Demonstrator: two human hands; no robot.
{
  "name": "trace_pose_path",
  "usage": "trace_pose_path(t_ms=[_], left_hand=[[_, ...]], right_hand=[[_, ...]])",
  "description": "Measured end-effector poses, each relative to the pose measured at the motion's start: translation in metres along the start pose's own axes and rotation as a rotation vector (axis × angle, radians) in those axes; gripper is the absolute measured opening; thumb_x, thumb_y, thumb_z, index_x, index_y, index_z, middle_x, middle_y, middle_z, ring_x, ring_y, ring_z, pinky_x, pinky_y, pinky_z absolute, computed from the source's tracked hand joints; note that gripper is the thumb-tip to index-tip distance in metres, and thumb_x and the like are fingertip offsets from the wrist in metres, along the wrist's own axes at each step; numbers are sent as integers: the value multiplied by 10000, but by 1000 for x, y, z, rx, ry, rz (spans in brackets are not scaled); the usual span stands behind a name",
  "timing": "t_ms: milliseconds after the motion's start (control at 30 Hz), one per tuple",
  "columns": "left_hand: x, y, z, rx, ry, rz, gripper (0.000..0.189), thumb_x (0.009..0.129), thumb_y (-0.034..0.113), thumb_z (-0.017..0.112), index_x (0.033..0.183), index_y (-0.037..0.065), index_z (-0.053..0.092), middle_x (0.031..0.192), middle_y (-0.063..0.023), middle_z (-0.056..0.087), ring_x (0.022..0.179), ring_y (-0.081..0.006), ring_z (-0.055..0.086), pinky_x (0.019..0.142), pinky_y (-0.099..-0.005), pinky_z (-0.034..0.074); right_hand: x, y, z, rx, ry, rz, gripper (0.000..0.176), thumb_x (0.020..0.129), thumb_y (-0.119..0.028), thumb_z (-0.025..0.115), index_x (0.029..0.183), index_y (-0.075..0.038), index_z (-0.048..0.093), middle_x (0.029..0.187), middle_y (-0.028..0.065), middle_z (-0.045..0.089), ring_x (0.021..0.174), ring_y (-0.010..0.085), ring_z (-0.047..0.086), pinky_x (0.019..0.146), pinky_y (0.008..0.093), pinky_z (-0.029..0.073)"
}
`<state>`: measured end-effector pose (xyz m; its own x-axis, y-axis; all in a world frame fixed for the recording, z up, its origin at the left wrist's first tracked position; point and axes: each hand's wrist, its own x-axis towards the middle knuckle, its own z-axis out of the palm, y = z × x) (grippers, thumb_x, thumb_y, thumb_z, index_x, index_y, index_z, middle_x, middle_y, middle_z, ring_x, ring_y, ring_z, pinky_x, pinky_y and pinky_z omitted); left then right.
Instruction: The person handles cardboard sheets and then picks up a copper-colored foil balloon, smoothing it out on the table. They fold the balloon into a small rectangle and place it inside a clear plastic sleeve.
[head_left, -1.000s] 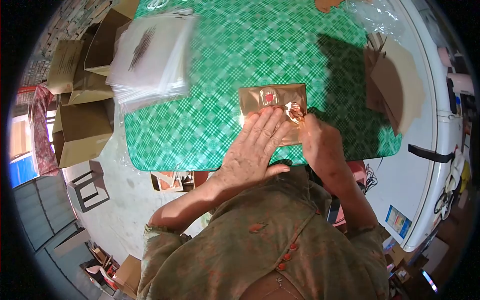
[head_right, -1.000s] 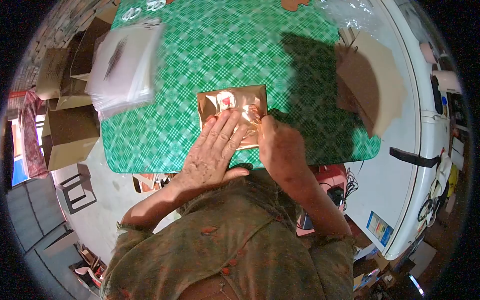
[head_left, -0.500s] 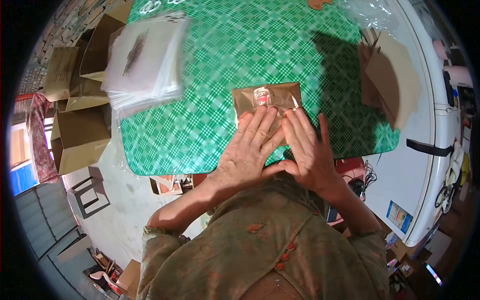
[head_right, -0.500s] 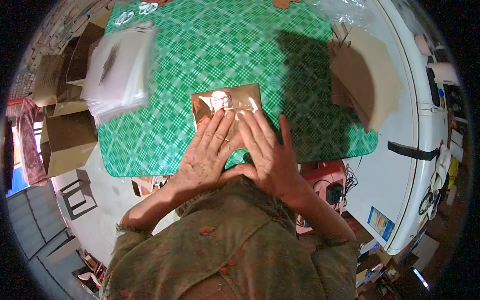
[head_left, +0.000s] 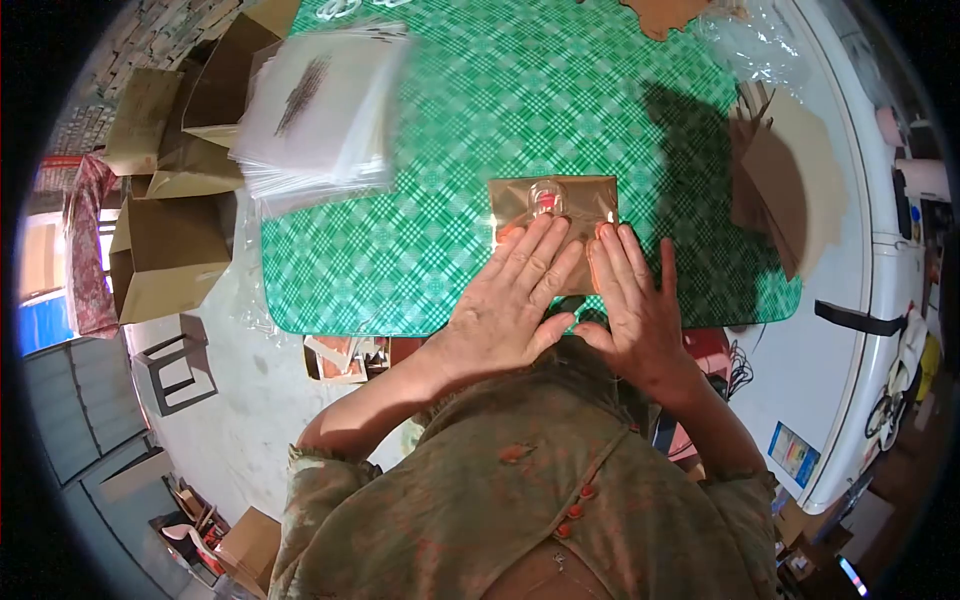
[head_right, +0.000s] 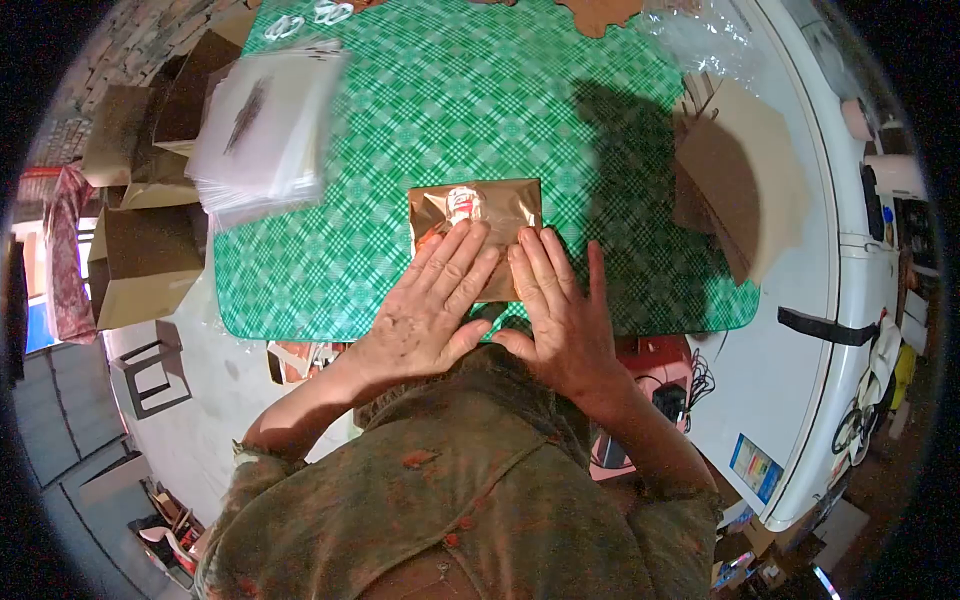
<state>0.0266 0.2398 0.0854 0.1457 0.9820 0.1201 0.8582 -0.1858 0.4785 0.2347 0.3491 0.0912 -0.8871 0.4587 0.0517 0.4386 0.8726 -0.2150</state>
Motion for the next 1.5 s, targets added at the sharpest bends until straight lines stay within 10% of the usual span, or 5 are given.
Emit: trace_pose_path(t_ms=[300,567,800,1133,1500], left_hand=[[37,-38,-24,4,326,-64,847,872,341,805,1555,11,430,1464,-228,532,1349,-393,512,1102,-501,397],[92,-71,-65,-121,-148,-227,813,763,601,862,1287,8,677,1016,-177,754,969,-348,710,855,-415,536],[127,-63,-92,-274,-624,-309,590,776,498,882,1084,9,766,936,-115,766,843,-227,714,742,-372,554],[130,-65,-72,-419,-640,-308,481,736,303,905,1083,3,763,920,-76,761,829,-173,689,755,-361,544],[87,-63,-73,-618,-550,-384,342,828,214,917,1076,16,788,881,-8,777,784,-94,668,741,-297,550]], right_hand=[[-2,1,0,26,2,-14,953,853,-491,721,1572,43,395,1692,183,323,1582,325,274,1266,639,113],[-3,3,5,4,58,-35,983,833,-528,762,1568,23,412,1674,184,352,1561,320,316,1263,647,127],[-4,3,6,-21,72,-30,985,846,-543,756,1577,12,399,1682,162,345,1568,306,302,1269,633,120],[-5,5,9,-49,6,-17,1003,920,-664,618,1625,-13,325,1739,141,231,1625,287,142,1293,605,9],[-5,83,-32,-142,465,137,1013,751,-388,845,1557,29,396,1629,188,392,1514,447,332,1227,666,171]])
